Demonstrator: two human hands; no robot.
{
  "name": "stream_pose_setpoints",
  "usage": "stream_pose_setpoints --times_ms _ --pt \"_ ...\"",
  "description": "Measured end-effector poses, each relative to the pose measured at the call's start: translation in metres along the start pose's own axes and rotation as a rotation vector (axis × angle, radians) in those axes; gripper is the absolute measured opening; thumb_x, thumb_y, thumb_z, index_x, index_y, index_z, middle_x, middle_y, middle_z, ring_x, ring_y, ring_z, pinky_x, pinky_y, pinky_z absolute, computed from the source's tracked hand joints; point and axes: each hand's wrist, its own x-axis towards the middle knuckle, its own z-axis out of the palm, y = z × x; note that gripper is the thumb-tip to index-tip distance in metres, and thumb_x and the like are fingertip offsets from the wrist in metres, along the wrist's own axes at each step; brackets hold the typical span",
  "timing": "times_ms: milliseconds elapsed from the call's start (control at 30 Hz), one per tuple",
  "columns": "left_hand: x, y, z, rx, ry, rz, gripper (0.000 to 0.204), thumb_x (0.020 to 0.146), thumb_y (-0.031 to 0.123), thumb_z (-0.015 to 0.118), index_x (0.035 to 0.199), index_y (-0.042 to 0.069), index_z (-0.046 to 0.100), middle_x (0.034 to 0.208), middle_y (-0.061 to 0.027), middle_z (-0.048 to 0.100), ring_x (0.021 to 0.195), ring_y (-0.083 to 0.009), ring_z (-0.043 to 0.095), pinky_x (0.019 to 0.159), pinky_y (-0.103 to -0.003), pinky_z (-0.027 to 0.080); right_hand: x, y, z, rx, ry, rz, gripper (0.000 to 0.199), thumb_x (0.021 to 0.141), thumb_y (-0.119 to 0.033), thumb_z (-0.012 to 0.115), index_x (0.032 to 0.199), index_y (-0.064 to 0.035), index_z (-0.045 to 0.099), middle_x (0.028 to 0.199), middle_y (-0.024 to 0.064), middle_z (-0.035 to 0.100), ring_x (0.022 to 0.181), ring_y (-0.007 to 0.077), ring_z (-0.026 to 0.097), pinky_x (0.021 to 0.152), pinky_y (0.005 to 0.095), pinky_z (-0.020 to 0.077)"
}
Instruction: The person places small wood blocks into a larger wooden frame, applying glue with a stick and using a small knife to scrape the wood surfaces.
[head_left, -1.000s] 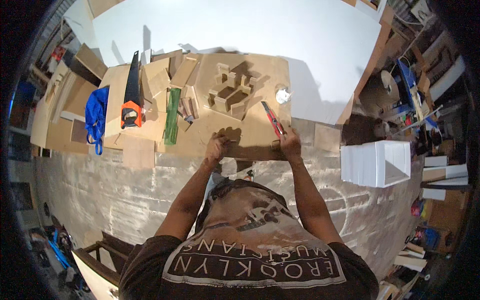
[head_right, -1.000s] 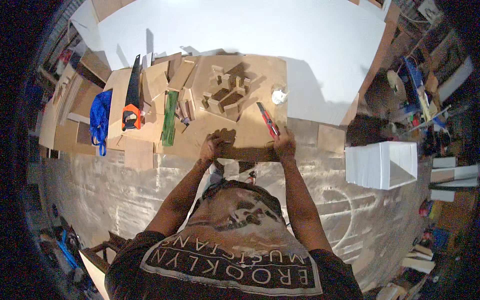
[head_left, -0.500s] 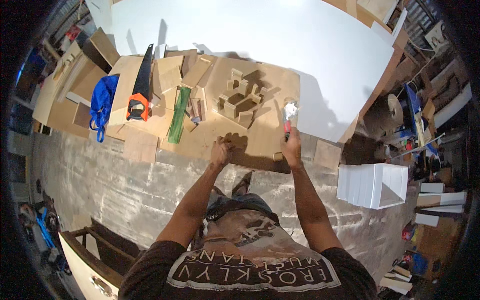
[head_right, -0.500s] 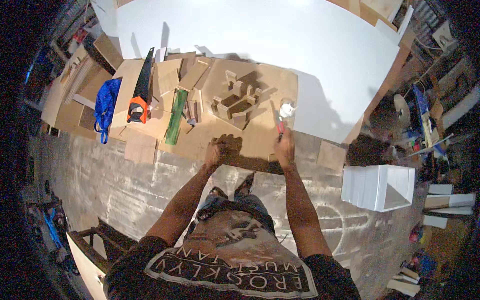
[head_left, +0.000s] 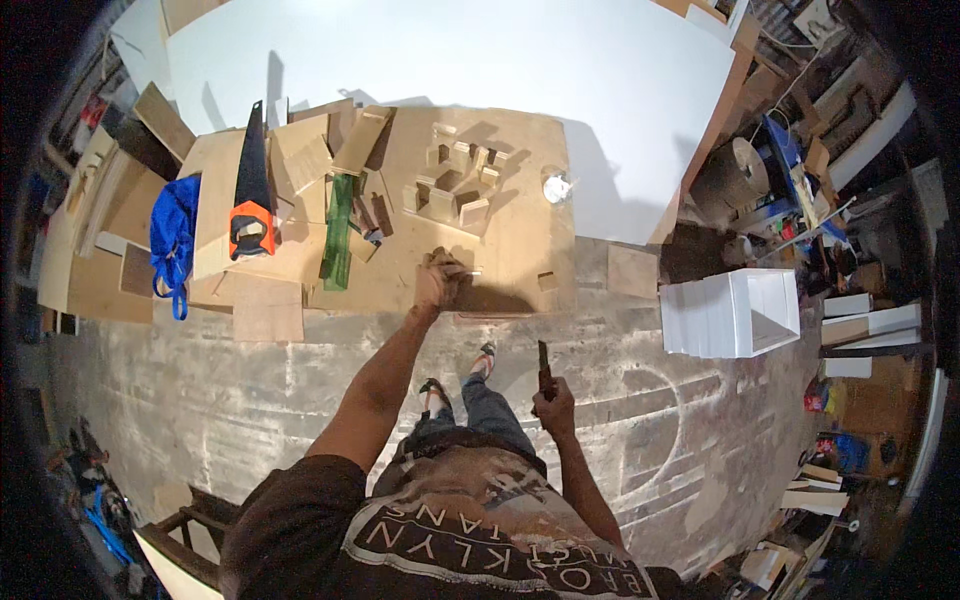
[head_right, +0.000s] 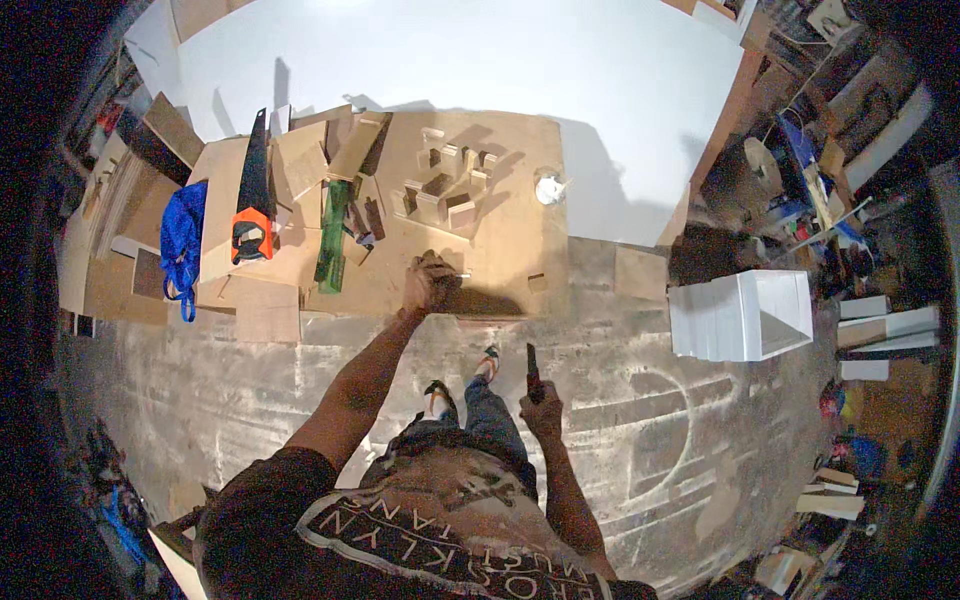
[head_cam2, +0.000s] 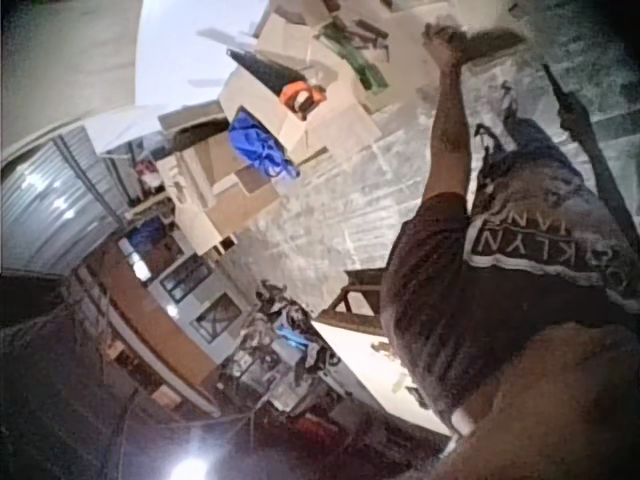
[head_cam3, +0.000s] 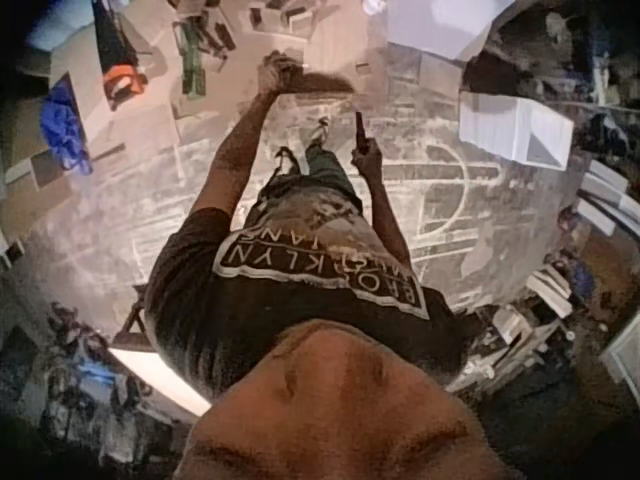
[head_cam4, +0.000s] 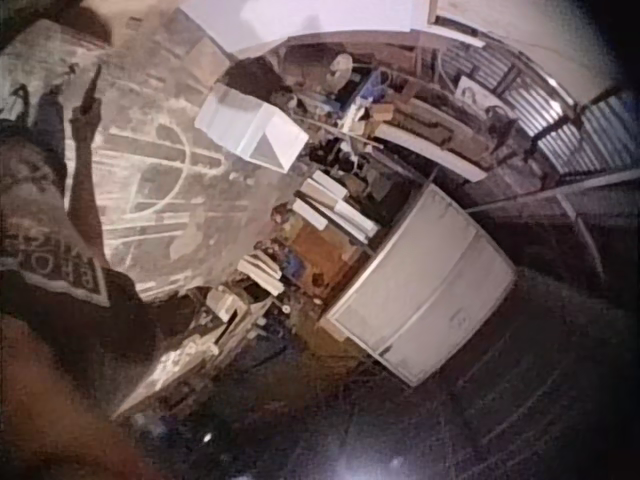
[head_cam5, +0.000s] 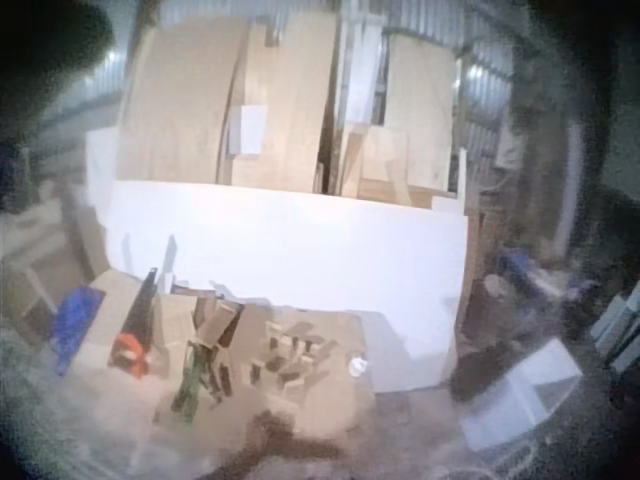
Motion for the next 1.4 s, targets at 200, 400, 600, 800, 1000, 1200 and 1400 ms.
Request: stream_pose_setpoints --times_ms 200,400,600,800,1000,1200,1400 --pt "-0.005 -0.010 0.008 0.116 -0.030 -0.046 0.004 0.079 0.021 0.068 0.079 0.023 0.071 0.088 0.0033 0.062 0.087 -0.0250 0.054 0.070 -0.041 0.045 -0.036 0.029 0.032 -0.044 -0.007 -0.039 0.026 0.079 -0.007 0.062 0.102 0.0021 0.055 0.067 0.0110 0.060 0.055 0.0195 0.062 0.055 0.0360 0.0511" --pt "-0.003 0.007 0.006 0.011 0.086 -0.064 0.004 0.078 0.019 0.068 0.077 0.019 0.072 0.086 0.0031 0.063 0.086 -0.0271 0.056 0.072 -0.043 0.045 -0.036 0.017 0.038 -0.093 -0.012 -0.068 0.026 0.080 -0.010 0.065 0.102 -0.0002 0.056 0.071 0.0111 0.059 0.061 0.0203 0.063 0.058 0.0353 0.0506" --pt "0.000 0.006 -0.001 -0.031 0.013 -0.095 0.004 0.076 0.018 0.070 0.077 0.018 0.074 0.087 0.0040 0.067 0.088 -0.0257 0.058 0.072 -0.044 0.046 0.005 -0.038 0.068 0.133 -0.020 -0.108 0.026 0.093 -0.020 0.060 0.108 -0.0010 0.052 0.084 0.0179 0.065 0.077 0.0330 0.066 0.067 0.0444 0.0503" --pt "-0.002 0.013 0.001 0.034 0.034 -0.092 0.006 0.075 0.018 0.070 0.080 0.018 0.074 0.086 0.0022 0.067 0.083 -0.0197 0.061 0.075 -0.039 0.044 0.066 -0.070 0.100 -0.130 0.003 -0.209 0.025 0.098 -0.021 0.055 0.112 -0.0023 0.046 0.086 0.0289 0.063 0.082 0.0489 0.063 0.070 0.0556 0.0482" --pt "-0.009 0.007 0.002 0.072 -0.039 -0.150 0.009 0.081 0.025 0.068 0.086 0.024 0.076 0.095 0.0055 0.067 0.098 -0.0270 0.055 0.080 -0.046 0.044 0.083 -0.066 0.117 -0.245 0.018 -0.422 0.023 0.097 -0.019 0.055 0.108 -0.0015 0.044 0.089 0.0333 0.062 0.083 0.0526 0.060 0.069 0.0600 0.0470" --pt "-0.006 0.009 0.000 0.155 -0.025 -0.107 0.007 0.082 0.024 0.066 0.083 0.023 0.073 0.096 0.0040 0.066 0.097 -0.0279 0.055 0.079 -0.046 0.044 0.096 -0.068 0.131 -0.214 -0.018 -0.264 0.033 0.099 -0.030 0.053 0.113 -0.0005 0.047 0.089 0.0331 0.064 0.089 0.0529 0.061 0.073 0.0577 0.0473" --pt "-0.003 0.017 -0.004 0.078 0.008 -0.102 0.005 0.081 0.022 0.068 0.081 0.021 0.073 0.092 0.0025 0.066 0.096 -0.0281 0.056 0.077 -0.046 0.045 0.106 -0.071 0.141 -0.271 0.042 -0.368 0.038 0.103 -0.023 0.044 0.129 0.0039 0.042 0.088 0.0333 0.063 0.081 0.0516 0.062 0.067 0.0608 0.0482"
